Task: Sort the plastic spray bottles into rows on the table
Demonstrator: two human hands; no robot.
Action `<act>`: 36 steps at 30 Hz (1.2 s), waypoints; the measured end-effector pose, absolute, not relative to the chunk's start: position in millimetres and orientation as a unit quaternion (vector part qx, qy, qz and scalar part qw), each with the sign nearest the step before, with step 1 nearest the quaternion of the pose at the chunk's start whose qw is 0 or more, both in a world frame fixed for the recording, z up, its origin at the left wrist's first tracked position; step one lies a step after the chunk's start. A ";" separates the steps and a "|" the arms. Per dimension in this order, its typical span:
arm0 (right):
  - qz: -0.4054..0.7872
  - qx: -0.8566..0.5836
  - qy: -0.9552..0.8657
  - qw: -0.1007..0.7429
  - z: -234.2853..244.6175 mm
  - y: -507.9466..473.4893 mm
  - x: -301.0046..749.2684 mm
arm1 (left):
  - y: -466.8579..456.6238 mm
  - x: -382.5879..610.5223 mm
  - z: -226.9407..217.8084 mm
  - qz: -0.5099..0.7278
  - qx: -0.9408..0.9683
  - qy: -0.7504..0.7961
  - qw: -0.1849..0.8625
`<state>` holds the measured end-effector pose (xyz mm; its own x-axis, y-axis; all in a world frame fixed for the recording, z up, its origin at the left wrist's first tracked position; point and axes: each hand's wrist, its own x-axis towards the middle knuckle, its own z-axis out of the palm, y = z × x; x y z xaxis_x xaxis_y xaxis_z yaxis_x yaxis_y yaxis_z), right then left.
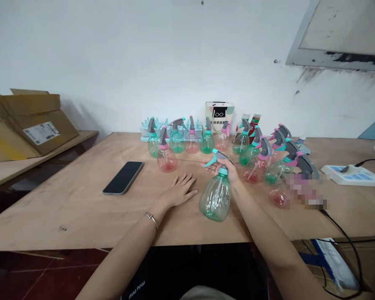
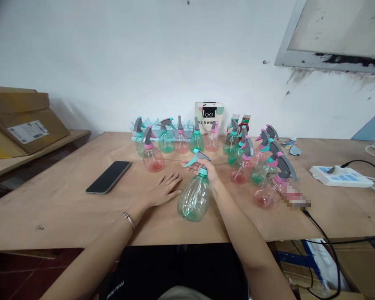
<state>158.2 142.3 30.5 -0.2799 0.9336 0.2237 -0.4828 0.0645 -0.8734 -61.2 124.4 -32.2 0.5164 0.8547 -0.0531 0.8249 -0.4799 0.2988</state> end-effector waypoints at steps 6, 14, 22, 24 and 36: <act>0.500 -0.300 -0.487 0.651 52.3 122.8 170.6 | 125.0 -62.1 -35.5 0.073 0.858 0.488 0.146; 0.124 -0.476 -0.463 0.737 67.6 82.0 230.0 | 121.6 -60.6 -27.7 0.064 0.854 0.492 0.157; -0.012 -0.527 -0.451 0.720 51.7 65.8 265.4 | 122.5 -61.7 -31.4 0.075 0.855 0.489 0.156; -0.048 -0.538 -0.440 0.717 46.8 68.0 269.5 | 123.0 -61.9 -31.8 0.075 0.855 0.490 0.155; -0.242 -0.405 -0.436 0.766 16.4 67.7 289.4 | 121.0 -60.5 -26.4 0.058 0.854 0.494 0.154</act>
<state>289.4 67.7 16.4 0.5025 -0.0181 0.8644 0.7243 0.5548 -0.4094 -60.5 121.0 -26.4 0.5060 0.8609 -0.0530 0.8255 -0.4655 0.3193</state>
